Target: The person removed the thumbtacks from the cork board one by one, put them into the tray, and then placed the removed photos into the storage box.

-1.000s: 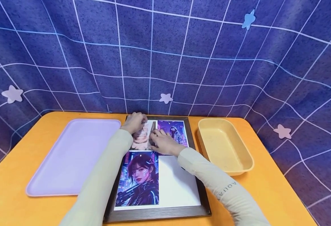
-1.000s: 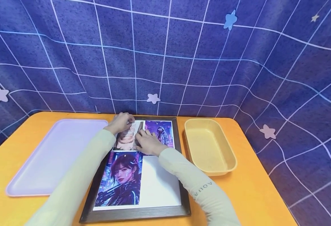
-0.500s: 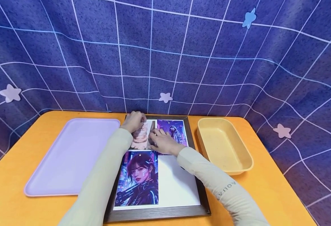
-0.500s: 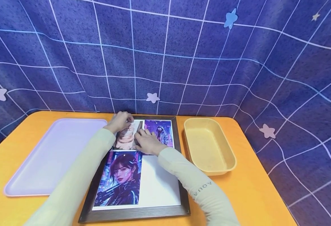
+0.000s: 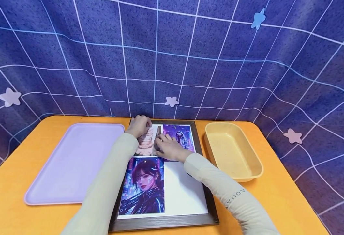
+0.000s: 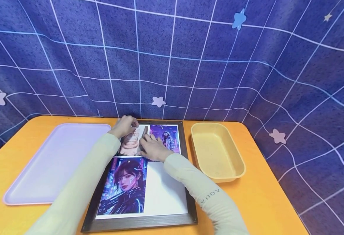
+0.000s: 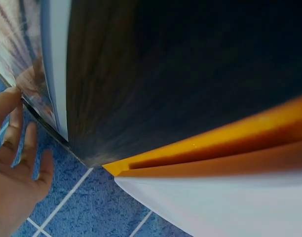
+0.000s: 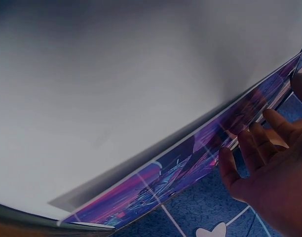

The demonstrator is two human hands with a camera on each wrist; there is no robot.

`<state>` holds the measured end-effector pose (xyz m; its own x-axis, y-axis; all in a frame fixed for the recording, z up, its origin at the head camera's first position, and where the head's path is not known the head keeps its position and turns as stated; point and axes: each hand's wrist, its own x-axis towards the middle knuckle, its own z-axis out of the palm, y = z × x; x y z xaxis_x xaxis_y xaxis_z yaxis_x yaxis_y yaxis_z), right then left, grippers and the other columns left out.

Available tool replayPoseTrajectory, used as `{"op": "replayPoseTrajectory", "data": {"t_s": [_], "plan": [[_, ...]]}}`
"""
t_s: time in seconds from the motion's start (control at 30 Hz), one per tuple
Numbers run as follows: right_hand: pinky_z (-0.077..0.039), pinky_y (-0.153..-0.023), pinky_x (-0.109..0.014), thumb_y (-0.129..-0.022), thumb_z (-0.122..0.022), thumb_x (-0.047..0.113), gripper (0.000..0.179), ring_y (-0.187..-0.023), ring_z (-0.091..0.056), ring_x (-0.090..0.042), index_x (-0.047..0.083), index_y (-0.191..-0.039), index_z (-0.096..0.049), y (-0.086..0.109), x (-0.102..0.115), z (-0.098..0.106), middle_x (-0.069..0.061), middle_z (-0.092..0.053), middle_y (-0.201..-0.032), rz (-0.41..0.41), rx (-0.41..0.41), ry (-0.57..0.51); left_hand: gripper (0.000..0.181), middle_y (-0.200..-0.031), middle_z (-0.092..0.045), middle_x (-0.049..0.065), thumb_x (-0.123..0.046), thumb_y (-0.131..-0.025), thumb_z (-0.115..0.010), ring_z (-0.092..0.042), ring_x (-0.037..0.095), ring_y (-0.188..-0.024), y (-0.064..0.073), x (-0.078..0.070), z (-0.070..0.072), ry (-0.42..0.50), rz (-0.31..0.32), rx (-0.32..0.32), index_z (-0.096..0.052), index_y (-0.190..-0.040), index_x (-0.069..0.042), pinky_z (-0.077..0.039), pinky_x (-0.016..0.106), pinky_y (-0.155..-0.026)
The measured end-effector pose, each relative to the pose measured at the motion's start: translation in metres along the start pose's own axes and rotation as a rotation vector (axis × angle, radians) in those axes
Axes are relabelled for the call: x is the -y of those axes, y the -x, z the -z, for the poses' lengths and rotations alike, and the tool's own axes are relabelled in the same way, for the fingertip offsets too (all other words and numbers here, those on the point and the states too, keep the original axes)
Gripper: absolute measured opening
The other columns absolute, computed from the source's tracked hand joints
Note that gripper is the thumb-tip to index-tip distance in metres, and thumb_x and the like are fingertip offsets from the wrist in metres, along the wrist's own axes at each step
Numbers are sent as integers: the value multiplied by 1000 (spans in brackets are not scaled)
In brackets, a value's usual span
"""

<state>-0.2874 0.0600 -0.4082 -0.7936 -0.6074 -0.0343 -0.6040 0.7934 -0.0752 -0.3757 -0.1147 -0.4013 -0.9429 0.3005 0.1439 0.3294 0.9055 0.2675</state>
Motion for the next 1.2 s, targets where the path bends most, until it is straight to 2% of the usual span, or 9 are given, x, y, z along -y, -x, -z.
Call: {"op": "replayPoseTrajectory", "data": {"t_s": [0.43, 0.73, 1.0, 1.2], "plan": [[-36, -91, -40, -89, -53, 40, 36, -112, -38, -20, 20, -118, -48, -1, 0, -1, -1, -41, -127, 3, -6, 7, 10, -89, -67, 4, -11, -81, -65, -57, 26, -91, 2, -1, 2, 28, 22, 7, -67, -90, -13, -36, 49, -86], [-37, -89, -39, -89, -53, 43, 36, -109, -39, -19, 20, -117, -48, -1, 0, -2, 0, -42, -124, 0, -8, 11, 11, -88, -67, 3, -12, -82, -65, -56, 26, -92, 1, -1, -1, 5, 25, -5, -67, -92, -13, -35, 47, -84], [-37, -90, -40, -90, -53, 41, 36, -113, -38, -20, 19, -118, -48, 0, 1, 0, -2, -41, -129, -5, -2, 9, 11, -89, -67, 4, -12, -80, -66, -55, 26, -92, -3, 0, -4, -25, 0, -27, -68, -91, -14, -34, 46, -82], [-37, -91, -41, -90, -52, 41, 37, -114, -38, -21, 19, -119, -48, 1, 1, 1, -2, -40, -130, -4, -2, 3, 13, -88, -68, 3, -11, -79, -66, -58, 26, -90, -2, -1, -2, -29, 9, -45, -68, -92, -13, -36, 48, -82]]}}
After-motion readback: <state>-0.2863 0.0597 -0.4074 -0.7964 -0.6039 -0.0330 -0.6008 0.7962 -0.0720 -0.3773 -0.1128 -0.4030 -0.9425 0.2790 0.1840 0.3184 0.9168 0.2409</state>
